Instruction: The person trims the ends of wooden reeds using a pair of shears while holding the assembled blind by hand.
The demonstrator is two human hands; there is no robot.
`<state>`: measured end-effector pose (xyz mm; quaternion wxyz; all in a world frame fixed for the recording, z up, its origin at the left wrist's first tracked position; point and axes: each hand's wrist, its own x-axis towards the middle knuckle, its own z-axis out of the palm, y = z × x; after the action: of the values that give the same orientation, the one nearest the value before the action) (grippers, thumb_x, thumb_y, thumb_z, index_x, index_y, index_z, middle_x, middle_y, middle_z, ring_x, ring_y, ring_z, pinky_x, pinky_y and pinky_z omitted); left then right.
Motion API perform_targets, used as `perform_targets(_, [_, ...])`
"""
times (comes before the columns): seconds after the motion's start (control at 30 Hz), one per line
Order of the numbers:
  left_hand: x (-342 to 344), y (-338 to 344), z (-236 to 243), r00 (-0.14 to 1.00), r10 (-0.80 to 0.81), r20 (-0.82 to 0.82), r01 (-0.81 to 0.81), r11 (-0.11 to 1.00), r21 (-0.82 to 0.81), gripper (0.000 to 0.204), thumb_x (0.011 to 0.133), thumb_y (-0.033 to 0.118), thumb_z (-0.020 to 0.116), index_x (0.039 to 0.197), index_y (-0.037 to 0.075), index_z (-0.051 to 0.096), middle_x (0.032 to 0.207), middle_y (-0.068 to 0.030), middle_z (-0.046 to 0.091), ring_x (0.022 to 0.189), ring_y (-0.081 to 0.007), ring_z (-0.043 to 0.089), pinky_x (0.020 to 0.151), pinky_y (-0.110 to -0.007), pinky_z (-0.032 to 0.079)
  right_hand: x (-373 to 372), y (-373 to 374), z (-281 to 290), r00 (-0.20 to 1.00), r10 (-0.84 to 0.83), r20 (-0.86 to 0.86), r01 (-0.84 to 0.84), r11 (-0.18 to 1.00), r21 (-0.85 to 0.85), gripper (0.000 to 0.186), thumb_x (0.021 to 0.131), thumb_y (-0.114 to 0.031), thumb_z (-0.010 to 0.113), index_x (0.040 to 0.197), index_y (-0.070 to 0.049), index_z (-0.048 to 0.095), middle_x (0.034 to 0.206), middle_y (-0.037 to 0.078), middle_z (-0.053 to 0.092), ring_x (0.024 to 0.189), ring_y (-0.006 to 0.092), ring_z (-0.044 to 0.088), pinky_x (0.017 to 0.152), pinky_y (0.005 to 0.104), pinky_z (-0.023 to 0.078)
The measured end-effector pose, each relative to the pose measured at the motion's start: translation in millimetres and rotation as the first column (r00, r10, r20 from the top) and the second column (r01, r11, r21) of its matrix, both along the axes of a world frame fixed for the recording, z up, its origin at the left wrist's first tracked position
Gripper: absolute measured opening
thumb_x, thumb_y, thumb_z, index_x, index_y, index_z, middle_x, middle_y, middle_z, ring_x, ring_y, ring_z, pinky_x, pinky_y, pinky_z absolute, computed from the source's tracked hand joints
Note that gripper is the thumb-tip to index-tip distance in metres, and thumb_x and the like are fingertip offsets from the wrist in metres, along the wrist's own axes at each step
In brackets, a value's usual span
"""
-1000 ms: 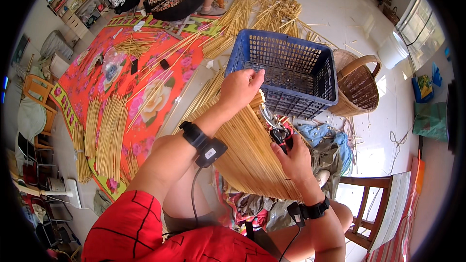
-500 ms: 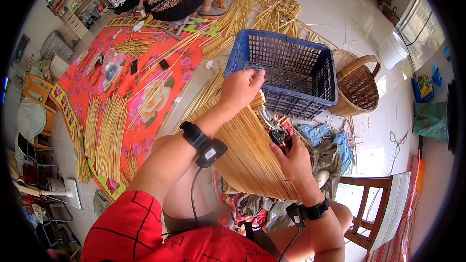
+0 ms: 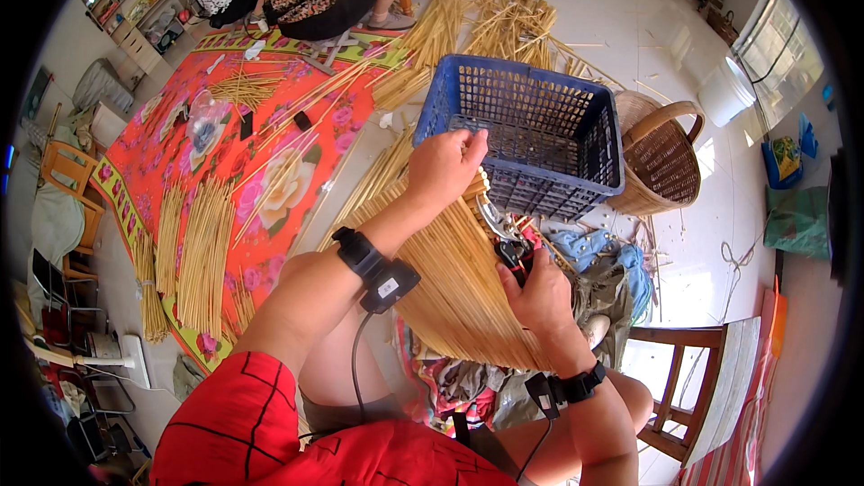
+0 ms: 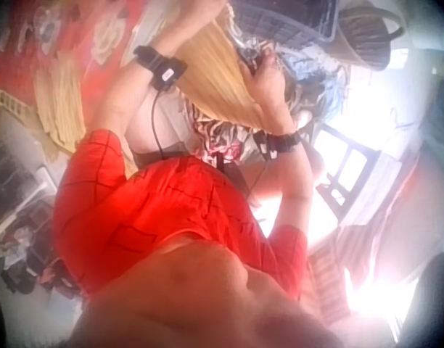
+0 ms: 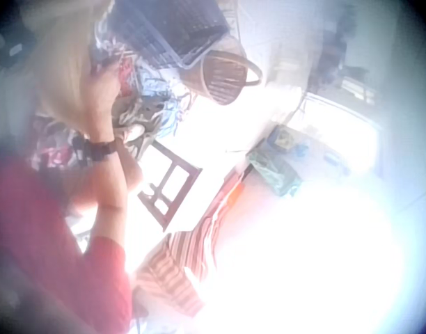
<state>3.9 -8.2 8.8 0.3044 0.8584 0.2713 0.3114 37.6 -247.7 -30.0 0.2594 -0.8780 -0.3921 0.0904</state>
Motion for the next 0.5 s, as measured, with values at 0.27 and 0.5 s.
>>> perform_targets(0.27, [-3, 4, 4, 0.996, -0.039, -0.082, 0.035, 0.998, -0.046, 0.049, 0.097, 0.047, 0.057, 0.075, 0.005, 0.07, 0.064, -0.0168, 0.065, 0.064, -0.0386, 0.065, 0.057, -0.047, 0.049, 1, -6, 10, 0.997, -0.005, 0.071, 0.003, 1.0, 0.03, 0.046, 0.085, -0.039, 0.076, 0.087, 0.002, 0.057, 0.064, 0.02, 0.065, 0.06, 0.0415, 0.066, 0.057, 0.0485, 0.053])
perform_targets(0.5, [0, 1, 1, 0.998, -0.043, -0.053, 0.042, 0.999, -0.03, 0.049, 0.096, 0.047, 0.058, 0.074, 0.004, 0.068, 0.063, -0.0166, 0.065, 0.063, -0.0383, 0.065, 0.057, -0.047, 0.049, 5, -12, 16, 0.987, 0.028, 0.158, -0.033, 0.999, 0.032, 0.049, 0.083, -0.042, 0.077, 0.083, 0.002, 0.055, 0.065, 0.02, 0.066, 0.057, 0.0379, 0.067, 0.053, 0.0455, 0.054])
